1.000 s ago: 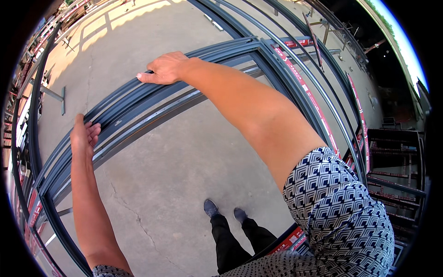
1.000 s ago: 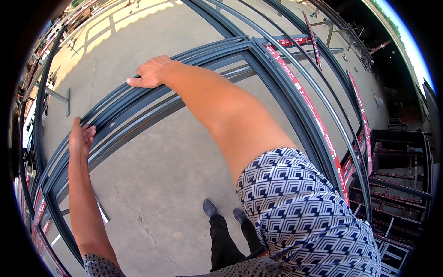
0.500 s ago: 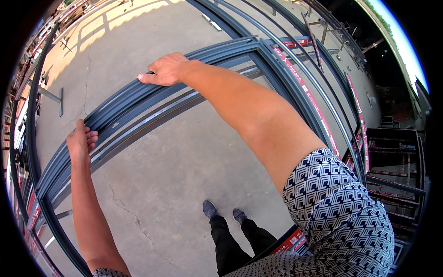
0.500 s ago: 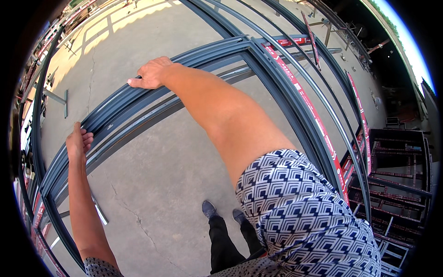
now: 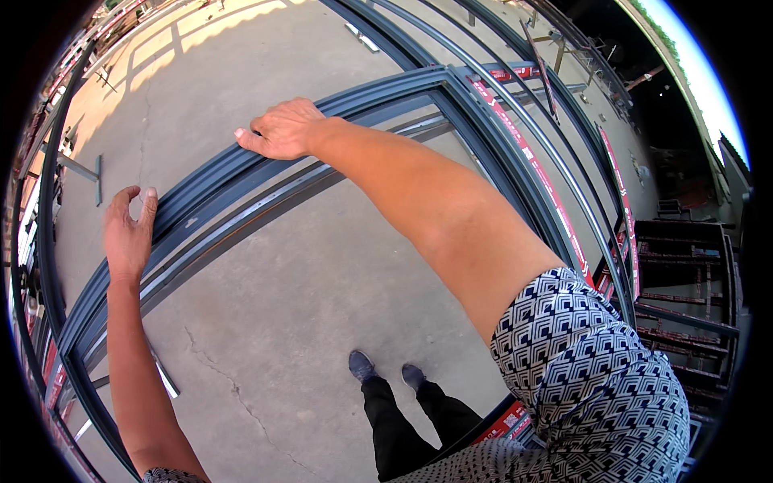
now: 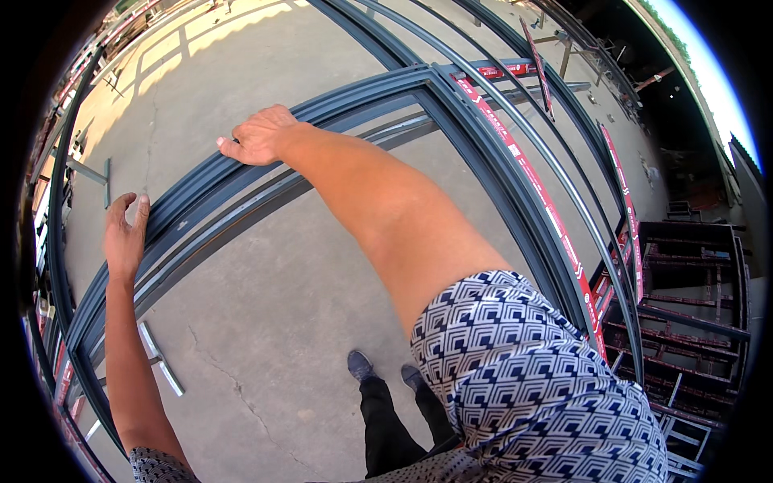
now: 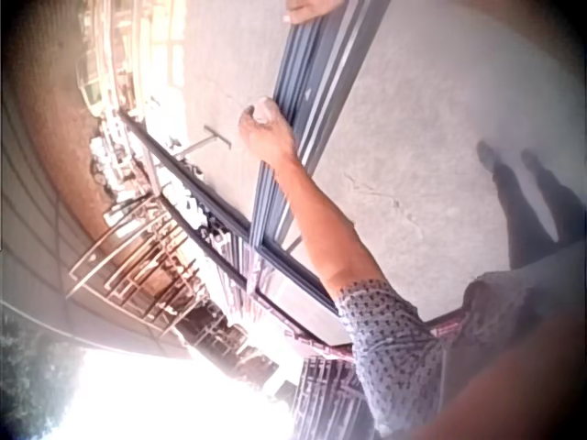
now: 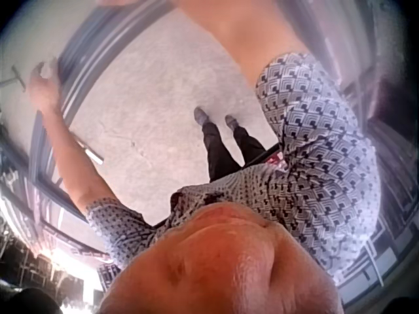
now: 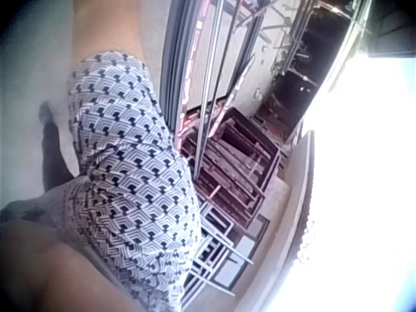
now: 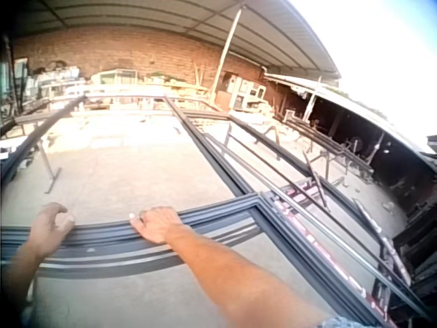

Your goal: The person sits on the floor in a workshop and uses a chop saw to cut several long metal profiles. After cutting, the person stands and carries the cut pieces to a nearby assembly jig, placing them into the frame structure.

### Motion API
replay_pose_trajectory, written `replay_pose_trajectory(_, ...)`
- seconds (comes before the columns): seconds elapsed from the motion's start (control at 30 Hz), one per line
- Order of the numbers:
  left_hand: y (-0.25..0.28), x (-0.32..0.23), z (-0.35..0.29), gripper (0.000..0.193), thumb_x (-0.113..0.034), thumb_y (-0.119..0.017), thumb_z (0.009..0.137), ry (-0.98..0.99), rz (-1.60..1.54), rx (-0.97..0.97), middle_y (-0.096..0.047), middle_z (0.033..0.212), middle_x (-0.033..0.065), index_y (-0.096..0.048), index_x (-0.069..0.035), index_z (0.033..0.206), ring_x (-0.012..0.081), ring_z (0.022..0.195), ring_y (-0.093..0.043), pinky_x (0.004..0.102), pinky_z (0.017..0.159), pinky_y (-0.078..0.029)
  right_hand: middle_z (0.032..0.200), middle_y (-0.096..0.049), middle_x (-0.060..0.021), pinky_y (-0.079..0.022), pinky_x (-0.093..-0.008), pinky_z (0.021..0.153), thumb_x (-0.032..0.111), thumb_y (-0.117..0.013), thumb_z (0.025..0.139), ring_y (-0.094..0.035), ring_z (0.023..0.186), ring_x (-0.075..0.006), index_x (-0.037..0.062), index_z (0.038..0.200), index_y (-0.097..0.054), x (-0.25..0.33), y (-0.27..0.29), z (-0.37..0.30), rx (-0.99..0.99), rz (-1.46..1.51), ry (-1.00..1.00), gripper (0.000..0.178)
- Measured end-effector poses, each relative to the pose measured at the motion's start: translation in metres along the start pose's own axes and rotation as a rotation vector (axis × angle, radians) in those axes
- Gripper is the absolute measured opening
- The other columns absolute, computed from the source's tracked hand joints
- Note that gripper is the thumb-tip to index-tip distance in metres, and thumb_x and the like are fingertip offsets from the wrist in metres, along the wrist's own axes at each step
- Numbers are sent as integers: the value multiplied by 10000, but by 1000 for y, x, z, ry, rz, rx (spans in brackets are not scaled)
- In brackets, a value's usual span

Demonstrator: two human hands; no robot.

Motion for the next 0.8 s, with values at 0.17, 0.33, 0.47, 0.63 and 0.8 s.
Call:
replay_pose_trajectory(0.17,-1,-11,11,679,-648,-505,1010,166,23,549,-707,978,253,-705,-12,1140,411,989,-674,441,915,-505,1022,-742,-127,-519,-466,900,586,-238,1056,-679,1031,-308,109,1032,-768,-3,-3,0,-15,0,6,714)
replay_pose_trajectory(0.33,-4,-5,15,676,-647,-471,1023,92,46,570,-696,969,267,-699,-19,1123,448,981,-657,456,898,-505,1022,-743,-137,-523,-465,893,589,-246,1056,-683,1031,-306,106,1028,-769,-1,-2,-2,-39,-1,1,713)
replay_pose_trajectory(0.47,-8,0,14,650,-616,-449,1043,39,77,544,-682,955,274,-679,-9,1067,461,975,-642,470,873,-501,1012,-745,-145,-523,-466,893,590,-265,1053,-684,1030,-314,101,1017,-769,-1,-1,-3,-63,-4,11,704)
replay_pose_trajectory(0.63,-9,-2,10,642,-602,-426,1055,-4,106,478,-664,964,288,-658,-4,1039,479,984,-626,487,868,-491,1003,-745,-148,-522,-472,887,590,-272,1052,-683,1026,-322,97,1007,-769,-3,-7,-1,-116,-11,34,701)
replay_pose_trajectory(0.8,-10,2,10,652,-605,-425,1054,15,96,495,-651,961,297,-652,5,1031,490,974,-614,484,873,-488,948,-731,-165,-521,-496,858,623,-253,1056,-677,982,-357,87,945,-744,-2,-12,3,-137,14,58,735)
Point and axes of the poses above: each hand's wrist, its own z-axis towards the middle knuckle, its own y-axis out of the back of the hand, x = y × z, the point moved 2 cm from there along z, towards the middle knuckle
